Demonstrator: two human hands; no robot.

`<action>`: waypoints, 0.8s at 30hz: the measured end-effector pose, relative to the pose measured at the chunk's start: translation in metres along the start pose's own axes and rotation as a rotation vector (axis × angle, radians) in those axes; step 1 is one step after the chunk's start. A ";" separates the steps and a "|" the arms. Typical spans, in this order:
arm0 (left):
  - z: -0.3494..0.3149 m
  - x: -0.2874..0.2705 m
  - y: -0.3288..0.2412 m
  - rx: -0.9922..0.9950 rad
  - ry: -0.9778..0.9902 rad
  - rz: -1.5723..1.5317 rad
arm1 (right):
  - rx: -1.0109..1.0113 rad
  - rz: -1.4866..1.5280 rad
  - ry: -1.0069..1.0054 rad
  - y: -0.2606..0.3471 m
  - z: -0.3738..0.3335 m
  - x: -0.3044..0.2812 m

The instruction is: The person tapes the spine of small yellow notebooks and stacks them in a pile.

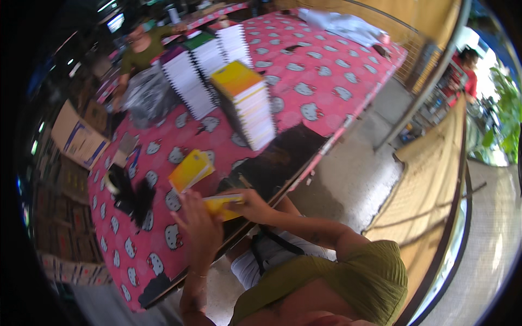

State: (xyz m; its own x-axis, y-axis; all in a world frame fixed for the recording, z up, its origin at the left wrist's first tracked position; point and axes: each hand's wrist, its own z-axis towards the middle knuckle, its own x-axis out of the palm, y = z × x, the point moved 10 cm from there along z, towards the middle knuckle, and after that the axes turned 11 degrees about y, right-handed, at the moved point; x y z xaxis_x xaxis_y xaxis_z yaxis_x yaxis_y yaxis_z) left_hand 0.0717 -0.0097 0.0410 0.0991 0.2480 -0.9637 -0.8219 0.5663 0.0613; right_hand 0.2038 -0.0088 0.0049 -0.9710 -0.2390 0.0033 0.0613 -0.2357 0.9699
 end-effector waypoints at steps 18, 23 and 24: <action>-0.021 -0.035 0.063 0.138 0.040 -0.572 | 0.096 -0.009 0.314 -0.030 0.015 0.036; -0.018 -0.036 0.057 0.183 0.033 -0.523 | 0.078 -0.005 0.293 -0.021 0.013 0.032; -0.018 -0.040 0.055 0.195 0.026 -0.527 | 0.082 -0.001 0.294 -0.022 0.012 0.032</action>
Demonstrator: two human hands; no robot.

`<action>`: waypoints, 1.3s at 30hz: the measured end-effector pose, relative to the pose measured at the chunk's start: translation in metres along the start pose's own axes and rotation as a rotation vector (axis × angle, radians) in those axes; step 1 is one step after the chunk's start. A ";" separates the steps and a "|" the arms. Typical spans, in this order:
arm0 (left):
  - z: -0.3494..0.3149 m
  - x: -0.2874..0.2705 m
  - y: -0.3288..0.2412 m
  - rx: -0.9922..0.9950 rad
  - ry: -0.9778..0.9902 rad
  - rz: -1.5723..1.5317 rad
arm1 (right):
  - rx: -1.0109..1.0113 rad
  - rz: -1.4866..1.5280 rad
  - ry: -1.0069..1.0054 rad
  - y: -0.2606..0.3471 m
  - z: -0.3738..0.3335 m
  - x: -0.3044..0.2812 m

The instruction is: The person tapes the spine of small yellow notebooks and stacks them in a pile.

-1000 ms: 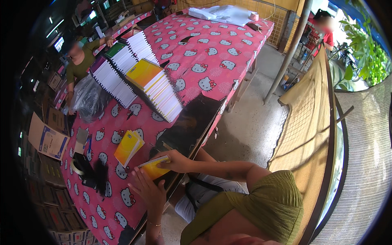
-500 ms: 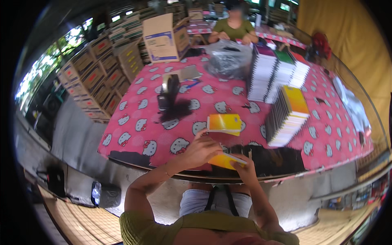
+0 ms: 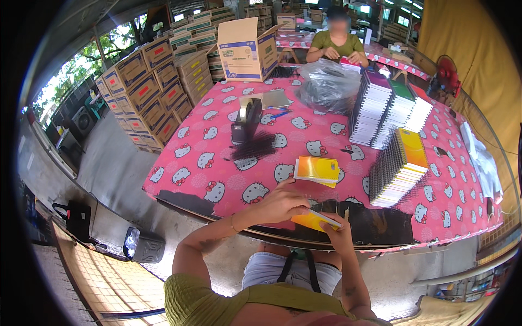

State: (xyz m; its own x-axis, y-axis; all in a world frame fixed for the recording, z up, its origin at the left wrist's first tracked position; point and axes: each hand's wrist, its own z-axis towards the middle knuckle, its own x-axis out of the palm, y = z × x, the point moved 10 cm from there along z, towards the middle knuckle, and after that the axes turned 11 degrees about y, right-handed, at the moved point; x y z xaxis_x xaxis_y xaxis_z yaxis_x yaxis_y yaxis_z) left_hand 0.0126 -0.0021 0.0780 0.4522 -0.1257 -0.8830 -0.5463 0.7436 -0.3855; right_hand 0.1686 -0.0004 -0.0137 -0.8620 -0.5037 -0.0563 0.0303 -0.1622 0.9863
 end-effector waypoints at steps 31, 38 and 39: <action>0.005 0.011 -0.042 -0.167 -0.076 0.566 | -0.016 0.166 -0.094 -0.001 -0.007 -0.009; 0.010 0.005 -0.032 -0.318 -0.132 0.648 | -0.022 0.188 -0.111 0.003 -0.001 0.008; 0.011 0.003 -0.029 -0.286 -0.176 0.649 | -0.003 0.175 -0.107 0.007 -0.001 0.011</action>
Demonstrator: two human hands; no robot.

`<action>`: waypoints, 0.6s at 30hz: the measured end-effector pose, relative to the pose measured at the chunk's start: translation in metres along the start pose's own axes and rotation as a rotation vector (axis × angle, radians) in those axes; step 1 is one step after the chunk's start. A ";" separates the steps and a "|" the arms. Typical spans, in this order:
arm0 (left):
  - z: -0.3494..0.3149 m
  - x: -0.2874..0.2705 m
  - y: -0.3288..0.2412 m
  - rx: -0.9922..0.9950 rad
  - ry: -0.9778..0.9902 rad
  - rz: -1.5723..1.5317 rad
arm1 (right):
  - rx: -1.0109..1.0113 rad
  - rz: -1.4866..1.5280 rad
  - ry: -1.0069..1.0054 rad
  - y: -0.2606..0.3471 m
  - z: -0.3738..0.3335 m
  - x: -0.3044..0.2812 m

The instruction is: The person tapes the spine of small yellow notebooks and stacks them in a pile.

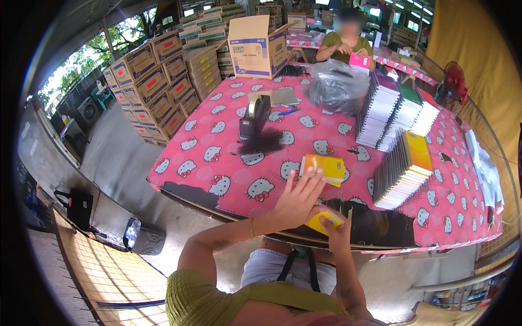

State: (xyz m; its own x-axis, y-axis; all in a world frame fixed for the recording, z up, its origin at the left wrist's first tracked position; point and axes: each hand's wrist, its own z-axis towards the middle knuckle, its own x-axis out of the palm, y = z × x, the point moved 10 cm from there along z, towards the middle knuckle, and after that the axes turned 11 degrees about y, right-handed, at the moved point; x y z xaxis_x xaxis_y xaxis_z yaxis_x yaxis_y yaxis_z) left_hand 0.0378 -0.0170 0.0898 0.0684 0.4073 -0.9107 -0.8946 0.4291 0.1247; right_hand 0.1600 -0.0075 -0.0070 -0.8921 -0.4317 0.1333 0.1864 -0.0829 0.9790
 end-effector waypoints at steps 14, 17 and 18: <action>-0.019 0.029 -0.035 0.145 0.071 -0.196 | -0.012 -0.047 0.030 -0.005 0.004 -0.012; -0.005 0.020 -0.026 0.107 0.062 -0.196 | 0.011 -0.175 0.034 -0.013 0.006 -0.013; -0.021 0.031 -0.040 0.163 0.076 -0.229 | 0.025 -0.144 0.011 -0.008 0.007 -0.018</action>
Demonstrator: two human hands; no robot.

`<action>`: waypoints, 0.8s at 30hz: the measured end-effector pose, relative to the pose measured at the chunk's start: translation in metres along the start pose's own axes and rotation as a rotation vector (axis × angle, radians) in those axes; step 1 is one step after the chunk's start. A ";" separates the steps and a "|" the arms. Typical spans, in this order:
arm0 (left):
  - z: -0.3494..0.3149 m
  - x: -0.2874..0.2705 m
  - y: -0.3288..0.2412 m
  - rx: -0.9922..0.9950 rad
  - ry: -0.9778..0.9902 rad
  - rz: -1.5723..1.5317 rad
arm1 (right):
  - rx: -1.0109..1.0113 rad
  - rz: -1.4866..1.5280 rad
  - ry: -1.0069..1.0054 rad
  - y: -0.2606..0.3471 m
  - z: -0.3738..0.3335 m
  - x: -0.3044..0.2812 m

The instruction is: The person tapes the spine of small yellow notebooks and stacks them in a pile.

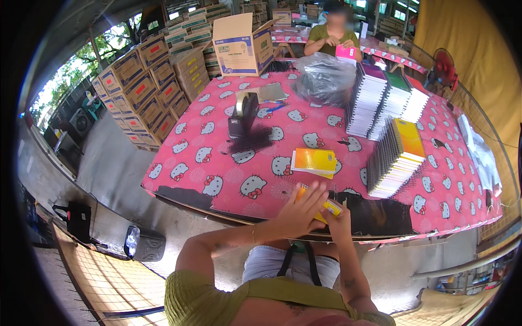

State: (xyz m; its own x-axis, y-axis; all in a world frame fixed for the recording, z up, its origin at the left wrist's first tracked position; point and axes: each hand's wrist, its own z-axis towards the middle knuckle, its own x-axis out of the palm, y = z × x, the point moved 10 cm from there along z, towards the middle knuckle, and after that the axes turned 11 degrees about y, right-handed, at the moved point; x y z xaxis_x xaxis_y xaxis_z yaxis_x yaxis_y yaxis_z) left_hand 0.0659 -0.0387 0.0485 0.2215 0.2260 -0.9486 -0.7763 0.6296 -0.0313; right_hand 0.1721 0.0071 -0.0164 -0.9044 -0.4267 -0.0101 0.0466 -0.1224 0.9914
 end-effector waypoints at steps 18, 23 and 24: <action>-0.019 0.035 -0.024 0.103 0.127 -0.068 | -0.144 -0.300 -0.010 0.000 0.001 -0.004; -0.005 0.035 -0.015 0.055 0.113 0.029 | -0.106 -0.279 0.026 -0.009 0.008 -0.002; -0.022 0.046 -0.023 0.078 0.131 0.003 | -0.137 -0.282 -0.001 -0.005 0.010 -0.005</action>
State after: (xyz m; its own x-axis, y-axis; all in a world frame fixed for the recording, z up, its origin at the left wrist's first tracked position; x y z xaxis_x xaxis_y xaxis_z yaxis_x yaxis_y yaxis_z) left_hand 0.0813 -0.0589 -0.0014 0.1362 0.1319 -0.9819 -0.7275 0.6861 -0.0087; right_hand 0.1721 0.0192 -0.0200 -0.8903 -0.3576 -0.2819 -0.1495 -0.3552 0.9228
